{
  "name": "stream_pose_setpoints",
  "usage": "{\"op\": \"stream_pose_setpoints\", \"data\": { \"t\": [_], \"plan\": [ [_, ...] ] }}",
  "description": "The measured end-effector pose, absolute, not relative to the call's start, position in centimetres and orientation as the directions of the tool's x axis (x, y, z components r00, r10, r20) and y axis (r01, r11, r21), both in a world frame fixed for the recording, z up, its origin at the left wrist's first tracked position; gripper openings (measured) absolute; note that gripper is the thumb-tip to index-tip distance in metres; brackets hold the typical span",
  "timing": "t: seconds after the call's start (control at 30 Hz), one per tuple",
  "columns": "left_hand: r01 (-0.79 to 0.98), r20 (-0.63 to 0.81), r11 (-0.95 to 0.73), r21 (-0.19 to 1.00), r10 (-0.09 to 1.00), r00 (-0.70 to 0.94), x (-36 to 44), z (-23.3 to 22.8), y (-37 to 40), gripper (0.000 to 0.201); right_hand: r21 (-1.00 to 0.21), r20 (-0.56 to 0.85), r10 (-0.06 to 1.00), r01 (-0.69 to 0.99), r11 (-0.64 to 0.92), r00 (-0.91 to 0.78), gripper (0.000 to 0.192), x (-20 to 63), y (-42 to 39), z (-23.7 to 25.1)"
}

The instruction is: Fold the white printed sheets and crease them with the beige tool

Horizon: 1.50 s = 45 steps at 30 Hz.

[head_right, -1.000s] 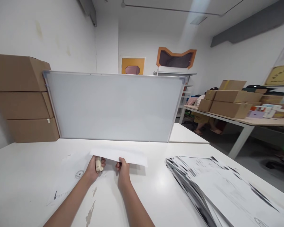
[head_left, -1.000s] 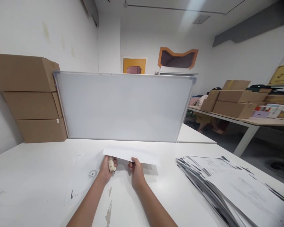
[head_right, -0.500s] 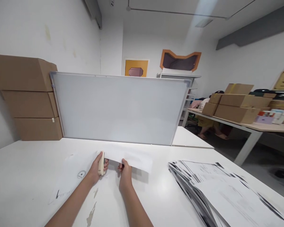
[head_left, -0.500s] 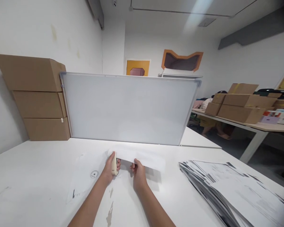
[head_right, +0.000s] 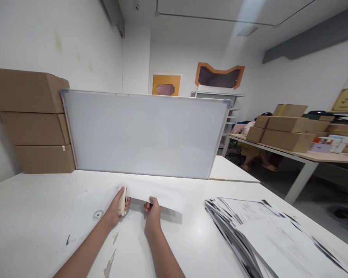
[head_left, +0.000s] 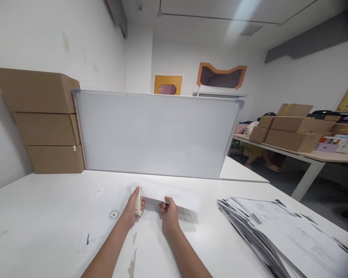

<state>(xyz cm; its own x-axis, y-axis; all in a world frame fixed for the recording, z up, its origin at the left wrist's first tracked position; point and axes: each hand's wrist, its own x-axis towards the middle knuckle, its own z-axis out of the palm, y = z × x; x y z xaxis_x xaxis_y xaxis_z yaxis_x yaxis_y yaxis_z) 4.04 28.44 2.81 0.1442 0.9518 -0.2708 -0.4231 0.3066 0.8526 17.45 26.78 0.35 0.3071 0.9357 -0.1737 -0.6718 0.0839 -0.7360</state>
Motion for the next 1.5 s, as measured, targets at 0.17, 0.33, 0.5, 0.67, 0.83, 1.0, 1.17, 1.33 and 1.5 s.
{"op": "stream_pose_setpoints", "data": {
  "t": [0.17,0.33,0.5,0.67,0.83,1.0,1.17,1.33,1.5],
  "plan": [
    [-0.424,-0.254,0.291,0.857,0.957,0.142,4.1,2.9,28.5,0.053,-0.722,-0.166,0.934,-0.684,0.103,0.315,0.030,17.6,27.0,0.3],
    [-0.392,-0.278,0.305,0.868,0.952,0.126,4.1,2.8,28.5,0.055,-0.719,-0.168,0.935,-0.688,0.099,0.311,0.031,17.7,27.0,0.3],
    [-0.386,-0.256,0.270,0.882,0.963,0.088,4.2,2.8,28.6,0.053,-0.712,-0.173,0.936,-0.696,0.095,0.306,0.033,17.7,26.9,0.4],
    [-0.346,-0.203,0.222,0.912,0.975,0.090,4.3,2.9,28.5,0.051,-0.706,-0.180,0.936,-0.702,0.092,0.304,0.033,17.7,26.9,0.4],
    [-0.338,-0.161,0.176,0.924,0.984,0.073,4.5,3.1,28.2,0.049,-0.711,-0.187,0.932,-0.697,0.091,0.312,0.034,17.7,27.0,0.4],
    [-0.327,-0.141,0.159,0.932,0.987,0.076,4.5,2.9,28.3,0.052,-0.719,-0.179,0.933,-0.688,0.092,0.312,0.034,17.8,26.9,0.3],
    [-0.296,-0.100,0.125,0.947,0.990,0.096,4.3,2.4,28.5,0.056,-0.723,-0.165,0.935,-0.684,0.102,0.314,0.034,17.7,26.9,0.3],
    [-0.274,-0.084,0.103,0.956,0.993,0.080,4.5,2.1,28.6,0.057,-0.727,-0.159,0.937,-0.679,0.103,0.312,0.034,17.7,27.0,0.2],
    [-0.240,-0.075,0.089,0.967,0.995,0.065,4.7,1.6,28.9,0.060,-0.736,-0.149,0.939,-0.669,0.103,0.309,0.034,17.7,27.0,0.1]
  ]
}}
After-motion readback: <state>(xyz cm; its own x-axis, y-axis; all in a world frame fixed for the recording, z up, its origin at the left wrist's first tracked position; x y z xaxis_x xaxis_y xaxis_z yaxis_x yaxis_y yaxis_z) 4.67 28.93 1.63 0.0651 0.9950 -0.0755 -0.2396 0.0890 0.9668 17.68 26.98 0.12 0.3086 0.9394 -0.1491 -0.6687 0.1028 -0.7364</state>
